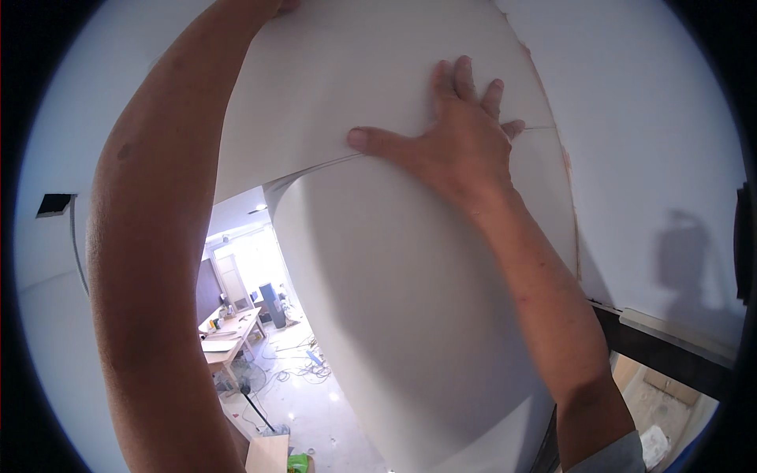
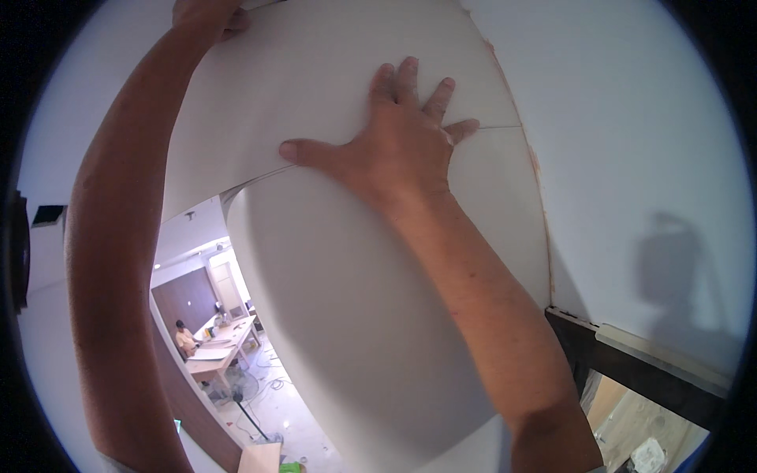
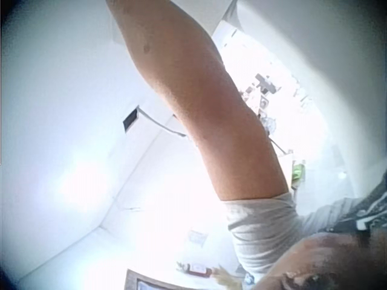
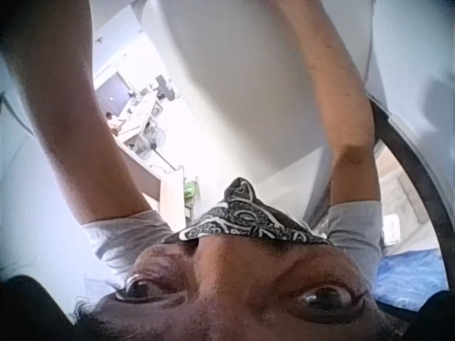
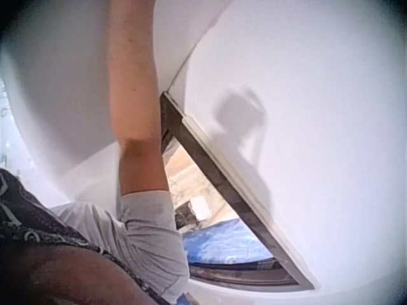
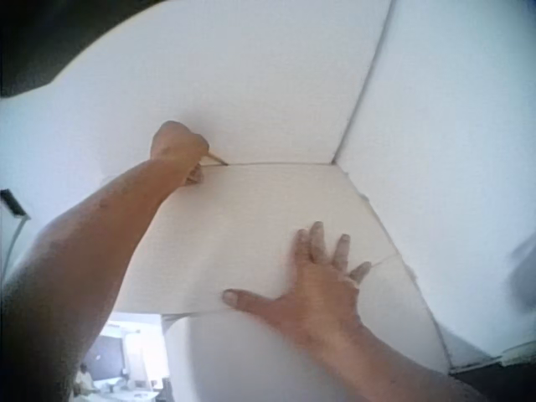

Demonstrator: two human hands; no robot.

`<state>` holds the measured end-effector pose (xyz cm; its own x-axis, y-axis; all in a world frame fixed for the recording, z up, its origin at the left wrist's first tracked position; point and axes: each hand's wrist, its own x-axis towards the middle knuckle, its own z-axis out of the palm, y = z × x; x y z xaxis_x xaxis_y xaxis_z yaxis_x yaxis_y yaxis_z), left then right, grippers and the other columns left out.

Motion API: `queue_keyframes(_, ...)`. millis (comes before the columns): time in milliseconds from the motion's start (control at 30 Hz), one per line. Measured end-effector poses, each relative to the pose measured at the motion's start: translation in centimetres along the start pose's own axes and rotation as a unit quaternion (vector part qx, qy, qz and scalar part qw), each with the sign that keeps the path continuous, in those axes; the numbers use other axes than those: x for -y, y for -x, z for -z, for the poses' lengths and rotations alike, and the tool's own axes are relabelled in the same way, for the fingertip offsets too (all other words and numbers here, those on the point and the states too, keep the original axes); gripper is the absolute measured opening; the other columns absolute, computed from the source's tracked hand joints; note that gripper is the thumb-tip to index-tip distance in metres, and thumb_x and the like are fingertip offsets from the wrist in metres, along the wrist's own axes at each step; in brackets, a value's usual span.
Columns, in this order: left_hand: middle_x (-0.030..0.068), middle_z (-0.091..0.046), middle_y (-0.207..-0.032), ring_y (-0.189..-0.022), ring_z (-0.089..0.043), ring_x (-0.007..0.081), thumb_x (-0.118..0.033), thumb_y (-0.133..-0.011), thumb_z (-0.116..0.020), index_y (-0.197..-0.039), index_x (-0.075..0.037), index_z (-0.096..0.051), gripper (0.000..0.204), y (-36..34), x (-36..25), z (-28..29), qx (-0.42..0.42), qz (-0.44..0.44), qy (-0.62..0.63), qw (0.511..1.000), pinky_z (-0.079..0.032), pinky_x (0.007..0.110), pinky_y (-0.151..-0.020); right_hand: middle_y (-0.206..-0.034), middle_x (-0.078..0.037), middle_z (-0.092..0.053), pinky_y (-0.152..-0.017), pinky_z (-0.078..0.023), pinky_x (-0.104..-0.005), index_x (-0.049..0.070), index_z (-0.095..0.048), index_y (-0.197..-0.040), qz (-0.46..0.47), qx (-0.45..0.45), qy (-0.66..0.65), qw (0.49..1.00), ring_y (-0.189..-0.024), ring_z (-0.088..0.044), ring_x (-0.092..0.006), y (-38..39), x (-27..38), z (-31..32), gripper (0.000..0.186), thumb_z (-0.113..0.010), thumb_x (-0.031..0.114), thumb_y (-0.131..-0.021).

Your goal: The person aligns a laminate sheet against a curved structure, marks along its edge with a pencil, and removes the sheet by hand.

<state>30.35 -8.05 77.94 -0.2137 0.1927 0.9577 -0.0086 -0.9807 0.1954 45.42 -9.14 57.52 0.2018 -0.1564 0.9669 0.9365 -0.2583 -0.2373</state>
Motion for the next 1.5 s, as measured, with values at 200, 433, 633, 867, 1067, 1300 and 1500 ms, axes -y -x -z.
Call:
queue_keyframes(200,0.0276,-0.071,-0.082,-0.068,-0.074,0.0352,-0.005,-0.096,-0.065,-0.092,0.012,-0.068,0.017,-0.9,1.7,1.7,0.021,-0.043,0.028,0.998,-0.062,0.043,-0.053,-0.165,-0.029,-0.028,-0.118,-0.015,-0.0739,-0.005,-0.032,-0.158,-0.019,0.022,0.035,0.999,-0.153,-0.019,-0.0543,-0.4,0.2,0.1,0.141,-0.078,0.085,-0.059)
queue_keyframes(433,0.0275,-0.071,-0.085,-0.069,-0.074,0.0354,-0.006,-0.096,-0.065,-0.094,0.013,-0.068,0.020,-2.0,1.8,3.2,-0.004,0.041,0.004,0.999,-0.062,0.042,-0.053,-0.168,-0.025,-0.024,-0.119,-0.016,-0.0727,-0.001,-0.030,-0.160,-0.030,0.045,0.056,0.997,-0.155,-0.017,-0.0513,-0.9,0.2,0.0,0.146,-0.074,0.091,-0.056)
queue_keyframes(633,0.0267,-0.071,-0.086,-0.068,-0.073,0.0341,-0.007,-0.095,-0.067,-0.093,0.011,-0.069,0.018,-2.6,4.3,4.7,0.029,-0.020,0.046,0.998,-0.062,0.041,-0.055,-0.170,-0.025,-0.019,-0.118,-0.014,-0.0741,-0.002,-0.026,-0.161,-0.039,0.068,0.045,0.996,-0.157,-0.011,-0.0496,-1.0,0.4,0.3,0.148,-0.072,0.092,-0.057)
queue_keyframes(867,0.0248,-0.070,-0.085,-0.066,-0.071,0.0327,-0.005,-0.095,-0.065,-0.092,0.011,-0.069,0.017,-3.2,5.3,4.6,0.027,0.027,0.137,0.990,-0.061,0.040,-0.054,-0.169,-0.030,-0.017,-0.120,-0.010,-0.0724,-0.008,-0.022,-0.160,-0.044,0.069,0.023,0.996,-0.156,-0.006,-0.0512,-1.9,1.3,-0.4,0.145,-0.067,0.092,-0.065)
queue_keyframes(1067,0.0242,-0.070,-0.084,-0.065,-0.070,0.0321,-0.004,-0.095,-0.062,-0.092,0.012,-0.068,0.017,-2.3,5.6,4.6,0.015,-0.017,0.144,0.989,-0.059,0.040,-0.053,-0.169,-0.030,-0.017,-0.120,-0.004,-0.0711,-0.007,-0.025,-0.160,-0.001,0.058,0.004,0.998,-0.156,-0.006,-0.0520,-3.5,2.7,-1.6,0.127,-0.059,0.085,-0.079)
queue_keyframes(1300,0.0239,-0.069,-0.078,-0.062,-0.071,0.0330,-0.005,-0.094,-0.064,-0.090,0.012,-0.068,0.019,-2.8,5.7,4.7,0.022,-0.025,0.130,0.991,-0.058,0.041,-0.051,-0.169,-0.026,-0.021,-0.119,-0.012,-0.0747,-0.002,-0.031,-0.159,0.043,0.020,-0.010,0.999,-0.154,-0.012,-0.0546,-5.8,6.6,-3.5,0.112,-0.062,0.075,-0.084)
queue_keyframes(1500,0.0242,-0.070,-0.080,-0.064,-0.071,0.0328,-0.005,-0.092,-0.064,-0.090,0.012,-0.068,0.018,-3.1,6.2,4.8,0.035,-0.056,0.121,0.990,-0.059,0.041,-0.051,-0.166,-0.028,-0.026,-0.118,-0.011,-0.0753,-0.006,-0.036,-0.156,0.017,0.001,0.019,1.000,-0.152,-0.014,-0.0580,-6.9,9.5,-3.6,0.128,-0.064,0.086,-0.071)
